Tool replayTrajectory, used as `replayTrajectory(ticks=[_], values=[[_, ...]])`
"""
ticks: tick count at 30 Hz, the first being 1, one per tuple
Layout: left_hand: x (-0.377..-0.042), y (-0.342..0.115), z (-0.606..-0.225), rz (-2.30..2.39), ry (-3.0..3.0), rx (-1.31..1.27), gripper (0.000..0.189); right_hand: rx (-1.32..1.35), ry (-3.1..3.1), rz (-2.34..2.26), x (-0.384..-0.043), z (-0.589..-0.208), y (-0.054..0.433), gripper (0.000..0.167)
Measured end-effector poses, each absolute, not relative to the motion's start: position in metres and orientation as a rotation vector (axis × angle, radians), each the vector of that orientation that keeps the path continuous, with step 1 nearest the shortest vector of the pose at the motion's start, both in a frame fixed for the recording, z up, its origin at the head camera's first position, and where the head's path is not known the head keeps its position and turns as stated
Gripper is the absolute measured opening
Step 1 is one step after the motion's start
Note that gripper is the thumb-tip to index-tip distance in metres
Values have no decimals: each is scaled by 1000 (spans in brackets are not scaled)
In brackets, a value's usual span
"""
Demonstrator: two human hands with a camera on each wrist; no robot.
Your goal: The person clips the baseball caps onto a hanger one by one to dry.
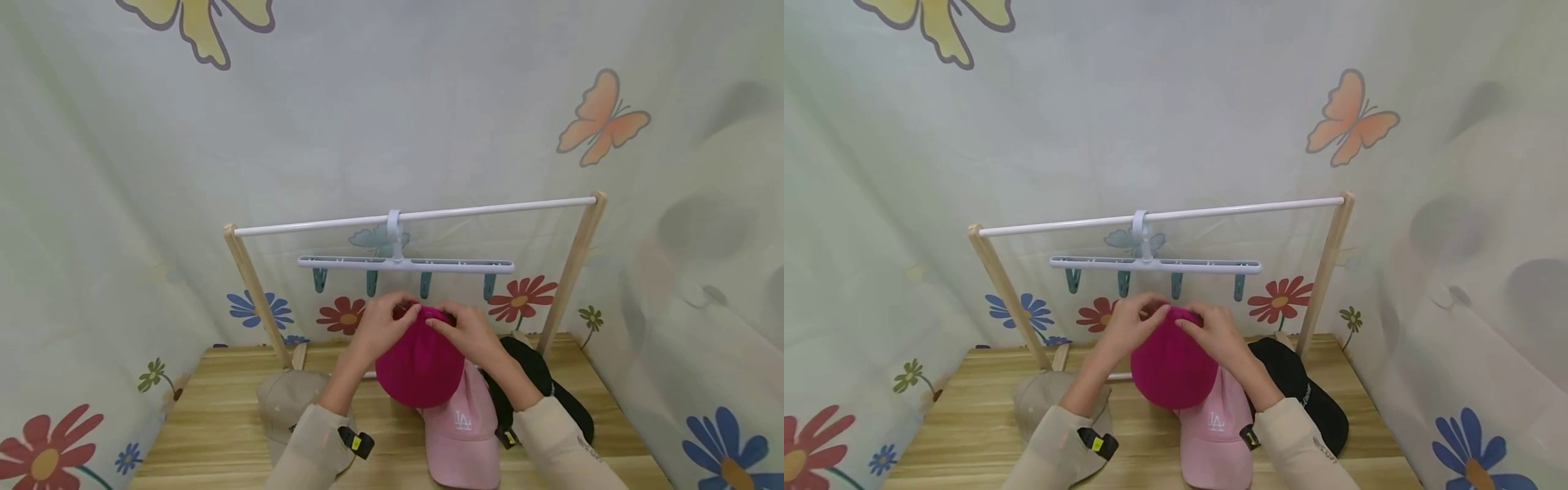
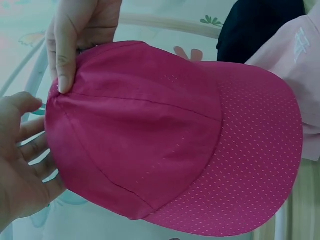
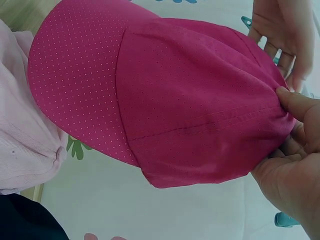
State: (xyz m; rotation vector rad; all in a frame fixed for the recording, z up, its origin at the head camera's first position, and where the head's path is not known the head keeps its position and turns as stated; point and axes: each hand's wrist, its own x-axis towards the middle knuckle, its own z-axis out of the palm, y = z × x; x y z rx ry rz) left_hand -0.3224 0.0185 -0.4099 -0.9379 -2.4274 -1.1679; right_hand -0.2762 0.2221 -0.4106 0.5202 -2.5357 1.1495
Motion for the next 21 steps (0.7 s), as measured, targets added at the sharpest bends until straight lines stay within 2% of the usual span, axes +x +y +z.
replayTrajectory(ticks=[12, 21], values=[[-345, 23, -406, -1615, -2435, -866, 48, 522, -2532, 1142, -280, -415, 220, 16], [-354, 30, -403, -1782, -2433, -854, 53, 518, -2539, 1140, -280, -416, 219, 16]])
